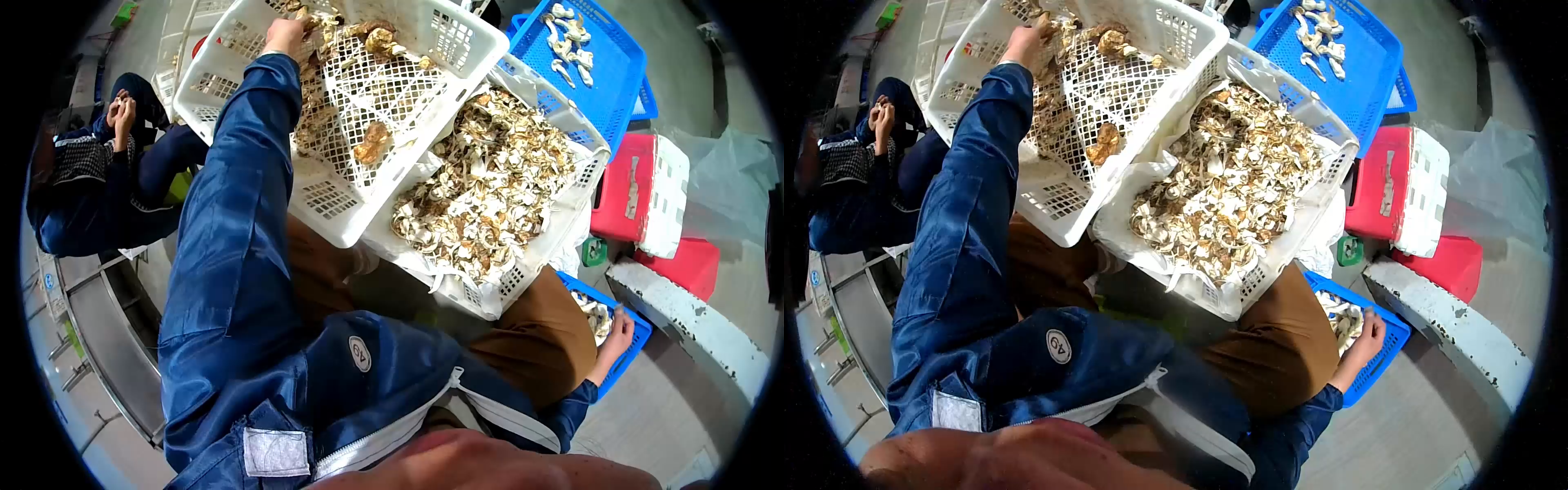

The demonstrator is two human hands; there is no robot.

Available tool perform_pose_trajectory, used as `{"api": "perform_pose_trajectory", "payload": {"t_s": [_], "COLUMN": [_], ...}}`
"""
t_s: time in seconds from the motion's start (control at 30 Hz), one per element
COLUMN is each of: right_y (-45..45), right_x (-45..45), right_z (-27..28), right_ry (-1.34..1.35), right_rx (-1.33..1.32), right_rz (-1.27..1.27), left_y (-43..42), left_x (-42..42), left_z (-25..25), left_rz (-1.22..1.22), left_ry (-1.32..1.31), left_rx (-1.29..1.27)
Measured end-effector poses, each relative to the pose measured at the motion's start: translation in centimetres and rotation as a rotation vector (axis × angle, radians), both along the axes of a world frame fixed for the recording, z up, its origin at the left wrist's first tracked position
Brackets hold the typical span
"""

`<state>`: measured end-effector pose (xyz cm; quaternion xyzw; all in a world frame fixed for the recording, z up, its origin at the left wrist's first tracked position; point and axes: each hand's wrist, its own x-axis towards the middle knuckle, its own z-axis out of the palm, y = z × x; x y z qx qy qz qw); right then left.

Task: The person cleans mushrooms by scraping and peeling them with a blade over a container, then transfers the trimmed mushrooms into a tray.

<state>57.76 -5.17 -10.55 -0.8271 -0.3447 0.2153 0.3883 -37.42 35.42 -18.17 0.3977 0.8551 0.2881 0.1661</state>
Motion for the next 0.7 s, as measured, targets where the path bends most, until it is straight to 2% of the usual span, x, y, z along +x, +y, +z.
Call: {"api": "perform_pose_trajectory", "payload": {"t_s": [0.07,0.17,0.27,0.3,0.37,0.5,0.57,0.6,0.63,0.7], "right_y": [1.9,3.4,4.5,5.0,6.3,9.4,9.7,9.7,9.8,9.6], "right_x": [-2.8,-4.5,-6.0,-6.5,-8.0,-14.4,-19.8,-22.1,-24.0,-27.5], "right_z": [2.1,3.7,6.0,7.0,9.3,14.9,18.8,19.7,20.6,22.4], "right_ry": [0.034,0.052,0.125,0.134,0.157,0.230,0.388,0.426,0.459,0.462], "right_rx": [0.019,-0.004,0.004,0.030,0.091,0.242,0.235,0.293,0.351,0.334], "right_rz": [0.037,0.105,0.140,0.155,0.185,0.497,0.639,0.743,0.848,0.954], "left_y": [0.6,-2.9,-4.1,-5.9,-8.7,-14.5,-19.6,-20.2,-22.2,-26.0], "left_x": [0.2,5.7,5.9,9.0,12.7,18.9,25.2,24.5,26.9,31.6], "left_z": [-0.4,3.7,5.4,8.8,14.1,20.0,23.8,23.4,24.6,26.0], "left_rz": [-0.003,-0.031,-0.067,0.062,-0.007,-0.153,-0.254,-0.421,-0.513,-0.430], "left_ry": [-0.133,-0.585,-0.633,-0.782,-0.644,-0.901,-0.964,-1.081,-1.149,-1.153], "left_rx": [0.079,0.264,0.179,0.162,-0.045,-0.018,0.216,0.143,0.204,0.266]}}
